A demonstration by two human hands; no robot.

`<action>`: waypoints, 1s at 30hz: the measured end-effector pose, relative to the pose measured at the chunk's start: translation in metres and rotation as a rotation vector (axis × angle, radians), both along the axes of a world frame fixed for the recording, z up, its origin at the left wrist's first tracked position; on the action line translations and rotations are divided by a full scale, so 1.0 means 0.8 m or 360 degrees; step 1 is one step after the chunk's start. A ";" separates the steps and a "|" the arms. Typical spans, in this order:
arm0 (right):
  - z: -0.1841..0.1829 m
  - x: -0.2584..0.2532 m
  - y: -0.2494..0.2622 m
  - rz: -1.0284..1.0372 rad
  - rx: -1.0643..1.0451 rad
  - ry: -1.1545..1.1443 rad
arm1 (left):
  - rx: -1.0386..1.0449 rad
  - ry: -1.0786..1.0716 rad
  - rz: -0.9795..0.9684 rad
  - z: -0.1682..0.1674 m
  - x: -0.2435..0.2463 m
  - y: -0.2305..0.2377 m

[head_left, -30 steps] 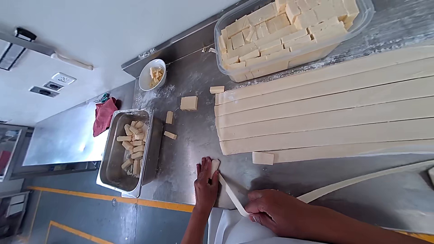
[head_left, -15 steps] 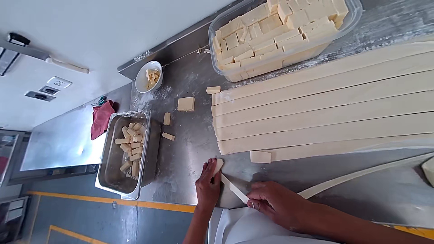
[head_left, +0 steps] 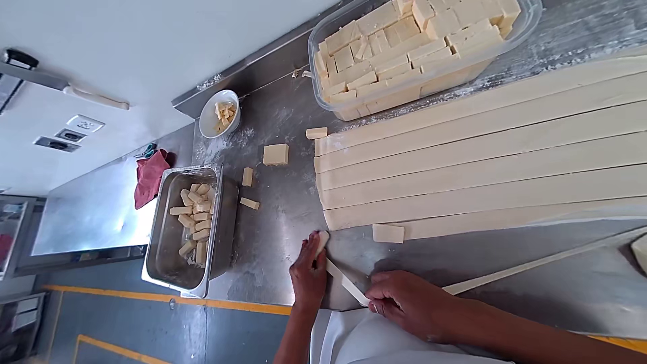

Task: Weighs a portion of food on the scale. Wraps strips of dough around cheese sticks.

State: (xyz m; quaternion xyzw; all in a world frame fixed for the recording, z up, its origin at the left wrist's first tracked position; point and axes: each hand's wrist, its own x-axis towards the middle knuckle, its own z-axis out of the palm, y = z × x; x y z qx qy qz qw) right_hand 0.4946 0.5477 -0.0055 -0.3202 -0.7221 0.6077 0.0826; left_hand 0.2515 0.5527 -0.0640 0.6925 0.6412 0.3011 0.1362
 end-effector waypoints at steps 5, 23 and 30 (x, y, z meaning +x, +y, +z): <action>0.004 0.001 0.001 -0.0055 -0.0033 -0.0034 | 0.0012 0.0130 -0.0237 0.007 -0.012 -0.005; -0.017 0.024 0.027 -0.0667 -0.0672 0.0004 | -0.0902 -0.2054 0.0963 0.079 -0.014 0.038; -0.015 0.019 0.036 -0.0644 -0.0727 -0.0059 | -0.0008 0.0120 0.0124 0.013 -0.012 0.008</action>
